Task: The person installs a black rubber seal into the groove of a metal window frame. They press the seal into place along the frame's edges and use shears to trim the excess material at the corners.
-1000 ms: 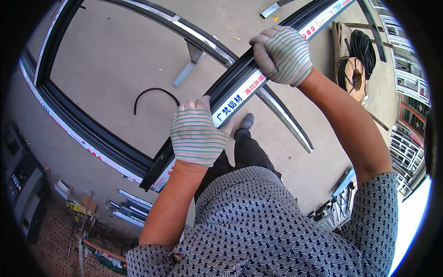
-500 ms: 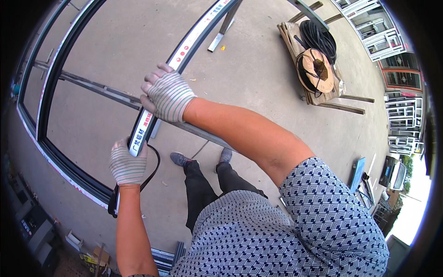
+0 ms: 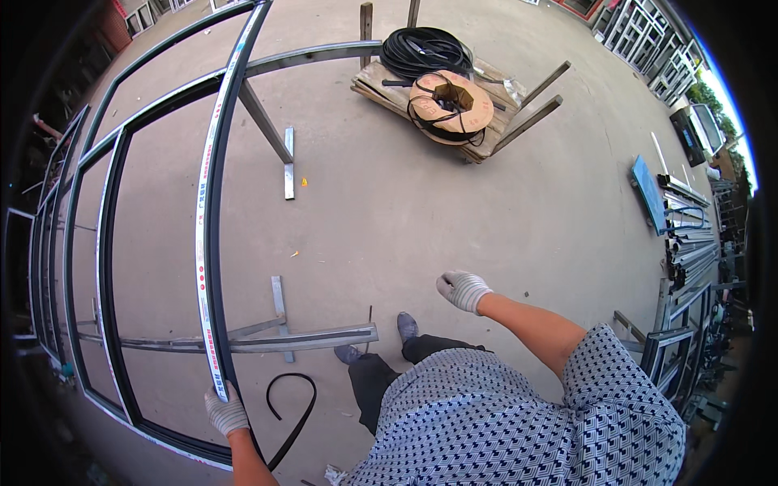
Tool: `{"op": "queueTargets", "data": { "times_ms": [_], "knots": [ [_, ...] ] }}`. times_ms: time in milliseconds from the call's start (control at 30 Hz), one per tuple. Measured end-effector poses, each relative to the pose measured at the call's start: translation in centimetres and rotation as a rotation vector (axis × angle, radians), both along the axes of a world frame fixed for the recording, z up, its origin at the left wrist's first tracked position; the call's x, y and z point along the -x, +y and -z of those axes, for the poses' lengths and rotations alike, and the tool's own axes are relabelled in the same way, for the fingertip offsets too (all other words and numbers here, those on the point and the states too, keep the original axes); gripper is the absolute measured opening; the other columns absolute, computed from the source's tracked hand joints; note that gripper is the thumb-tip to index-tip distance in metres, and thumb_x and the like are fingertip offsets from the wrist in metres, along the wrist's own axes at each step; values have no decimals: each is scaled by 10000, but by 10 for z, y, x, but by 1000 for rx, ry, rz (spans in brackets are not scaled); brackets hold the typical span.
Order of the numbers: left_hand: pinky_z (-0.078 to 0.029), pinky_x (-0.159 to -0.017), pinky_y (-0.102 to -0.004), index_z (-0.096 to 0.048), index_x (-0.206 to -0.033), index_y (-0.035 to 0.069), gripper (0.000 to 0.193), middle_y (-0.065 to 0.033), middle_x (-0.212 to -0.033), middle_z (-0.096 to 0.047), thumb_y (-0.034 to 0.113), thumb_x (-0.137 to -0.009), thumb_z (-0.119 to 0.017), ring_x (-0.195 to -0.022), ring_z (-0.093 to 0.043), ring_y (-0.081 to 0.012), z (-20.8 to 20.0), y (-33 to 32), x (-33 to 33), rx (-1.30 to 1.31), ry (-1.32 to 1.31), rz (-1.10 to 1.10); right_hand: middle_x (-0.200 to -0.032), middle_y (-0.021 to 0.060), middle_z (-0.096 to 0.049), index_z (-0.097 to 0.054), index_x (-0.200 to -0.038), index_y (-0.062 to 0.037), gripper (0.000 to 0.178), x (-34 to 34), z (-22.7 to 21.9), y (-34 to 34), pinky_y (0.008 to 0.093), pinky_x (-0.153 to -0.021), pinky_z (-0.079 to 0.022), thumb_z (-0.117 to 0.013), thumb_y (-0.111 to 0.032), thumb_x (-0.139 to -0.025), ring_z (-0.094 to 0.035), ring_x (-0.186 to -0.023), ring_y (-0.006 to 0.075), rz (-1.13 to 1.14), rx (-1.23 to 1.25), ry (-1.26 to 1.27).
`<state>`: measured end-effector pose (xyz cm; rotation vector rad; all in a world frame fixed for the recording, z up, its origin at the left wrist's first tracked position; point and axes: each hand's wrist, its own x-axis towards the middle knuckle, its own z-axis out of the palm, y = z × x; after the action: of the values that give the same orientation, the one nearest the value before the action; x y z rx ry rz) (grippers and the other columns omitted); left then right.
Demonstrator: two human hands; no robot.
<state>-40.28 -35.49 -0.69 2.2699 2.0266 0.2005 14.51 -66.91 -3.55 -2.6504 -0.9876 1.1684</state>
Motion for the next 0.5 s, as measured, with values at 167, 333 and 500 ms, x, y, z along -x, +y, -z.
{"op": "queueTargets", "data": {
  "times_ms": [167,333,500],
  "knots": [
    [-557,-767,-509,-685,-1060,0,377,-214,-919,-705,368,-991,-728,-857,-711,-413,-2,-7,-5,28,140,-24,-1234,214,-730,-718,-1252,-101,456,-84,44,-164,500,-997,-544,-468,-410,-1027,-683,-1148,441,786,199,-99],
    [-566,-827,-523,-674,-1174,-4,433,-228,-1018,-724,380,-985,-735,-930,-714,-433,0,-11,-10,23,12,-167,-853,100,-763,-773,-1011,-106,372,-65,71,-251,364,-725,-591,-468,-315,-1049,-735,-753,203,1091,98,76],
    [-553,-981,-502,-606,-1362,-4,575,-240,-1213,-686,391,-969,-745,-1097,-684,-421,18,-8,-42,-74,245,-373,-760,119,-730,-736,-931,2,397,-51,101,-270,362,-635,-584,-482,-278,-1053,-692,-637,196,1025,26,174]
  ]
}}
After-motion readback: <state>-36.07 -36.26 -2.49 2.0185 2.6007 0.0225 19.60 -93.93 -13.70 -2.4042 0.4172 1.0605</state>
